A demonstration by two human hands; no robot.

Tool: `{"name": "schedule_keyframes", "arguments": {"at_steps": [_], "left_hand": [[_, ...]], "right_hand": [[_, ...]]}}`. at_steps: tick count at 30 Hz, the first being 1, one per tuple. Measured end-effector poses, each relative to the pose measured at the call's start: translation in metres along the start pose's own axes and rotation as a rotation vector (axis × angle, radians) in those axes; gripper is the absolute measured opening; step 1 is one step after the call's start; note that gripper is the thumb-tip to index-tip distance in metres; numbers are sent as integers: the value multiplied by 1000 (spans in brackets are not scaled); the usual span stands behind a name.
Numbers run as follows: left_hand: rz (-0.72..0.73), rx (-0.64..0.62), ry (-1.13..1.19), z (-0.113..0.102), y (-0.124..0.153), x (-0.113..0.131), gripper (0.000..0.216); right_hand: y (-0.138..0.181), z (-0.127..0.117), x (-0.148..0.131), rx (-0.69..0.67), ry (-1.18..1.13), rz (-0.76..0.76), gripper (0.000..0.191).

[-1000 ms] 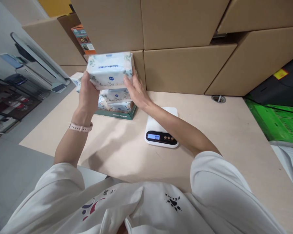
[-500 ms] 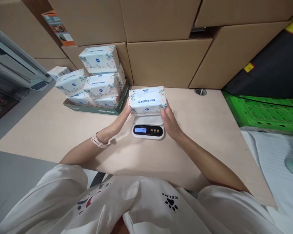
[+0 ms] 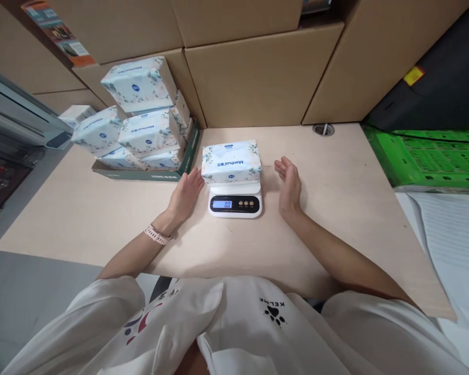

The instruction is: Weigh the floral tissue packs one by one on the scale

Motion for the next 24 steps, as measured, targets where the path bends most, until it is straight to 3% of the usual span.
{"name": "schedule_keyframes", "arguments": {"at_steps": [12,19,24], "left_hand": [[-203,-37,206,-31,-20,16,45],[-77,40,98,-19,-13,8,44],[28,141,63,-12,-5,-3,48]], "right_hand": [[-1,-1,6,-29,62,-54,70],[2,1,0,-29,49,-54,64],[7,3,-4,95,-13,-42,51]]}}
Point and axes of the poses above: each hand's wrist, its own y-axis away from the middle knuckle, its own z-axis out of the palm, x = y × z, the point moved 2 cm from there along -y, towards the middle knuckle, and after that the axes turned 6 degrees about -y, right-handed, at the moved point
